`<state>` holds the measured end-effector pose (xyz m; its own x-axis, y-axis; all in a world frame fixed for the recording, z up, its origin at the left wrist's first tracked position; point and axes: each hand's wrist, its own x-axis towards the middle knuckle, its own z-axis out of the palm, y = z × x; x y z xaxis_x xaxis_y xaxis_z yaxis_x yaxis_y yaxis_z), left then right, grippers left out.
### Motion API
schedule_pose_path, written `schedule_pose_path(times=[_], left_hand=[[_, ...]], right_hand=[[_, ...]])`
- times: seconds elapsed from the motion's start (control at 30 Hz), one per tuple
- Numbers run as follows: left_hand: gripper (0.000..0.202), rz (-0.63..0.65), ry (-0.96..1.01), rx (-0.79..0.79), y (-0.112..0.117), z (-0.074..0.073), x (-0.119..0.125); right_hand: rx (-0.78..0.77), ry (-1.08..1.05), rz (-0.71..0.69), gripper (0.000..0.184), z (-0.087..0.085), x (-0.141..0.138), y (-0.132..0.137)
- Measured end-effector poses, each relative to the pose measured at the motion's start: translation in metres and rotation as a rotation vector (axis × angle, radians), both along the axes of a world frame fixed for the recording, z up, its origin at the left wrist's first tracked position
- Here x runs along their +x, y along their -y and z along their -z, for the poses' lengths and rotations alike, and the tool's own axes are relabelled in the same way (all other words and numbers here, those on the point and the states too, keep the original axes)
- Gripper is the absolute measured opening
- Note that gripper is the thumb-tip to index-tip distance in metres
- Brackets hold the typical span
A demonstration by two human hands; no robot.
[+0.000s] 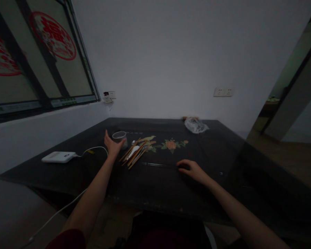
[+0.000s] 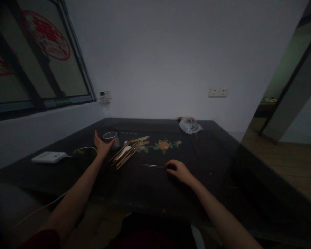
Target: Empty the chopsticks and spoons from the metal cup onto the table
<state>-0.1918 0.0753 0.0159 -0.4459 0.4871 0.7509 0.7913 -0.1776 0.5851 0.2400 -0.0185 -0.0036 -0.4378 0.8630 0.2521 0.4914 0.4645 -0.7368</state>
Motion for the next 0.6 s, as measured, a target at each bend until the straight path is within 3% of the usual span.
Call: schedule_pose_path(times=[0.07,0.17,0.23,0.3,0.37,0.43,0.53,0.6], left_hand=[[0.100,0.017,-0.070,0.096,0.012,-0.016,0.016],[0.065,0.162,-0.155,0.151,0.028,-0.042,0.052],[0.039,0.358,-0.212,0.121,0.036,-0.054,0.084],[0.029,0.592,-0.235,0.059,0.042,-0.058,0.118],[0.029,0.820,-0.247,-0.075,0.049,-0.052,0.152],[0.022,0.966,-0.286,-0.245,0.057,-0.037,0.181],[0.014,1.014,-0.369,-0.390,0.069,-0.008,0.210],[0.015,1.005,-0.393,-0.456,0.075,0.007,0.216]], right_hand=[[0.010,-0.001,0.013,0.022,0.001,-0.001,0.000],[0.030,-0.012,0.022,0.019,0.002,-0.001,-0.001],[0.045,-0.020,0.031,0.017,0.002,-0.001,-0.001],[0.060,-0.024,0.050,0.016,0.003,0.000,-0.002],[0.075,-0.028,0.073,0.015,0.003,0.001,-0.003],[0.091,-0.028,0.088,0.015,0.003,0.001,-0.003],[0.102,-0.010,0.111,0.015,0.004,0.002,-0.004],[0.098,0.001,0.136,0.015,0.005,0.002,-0.005]])
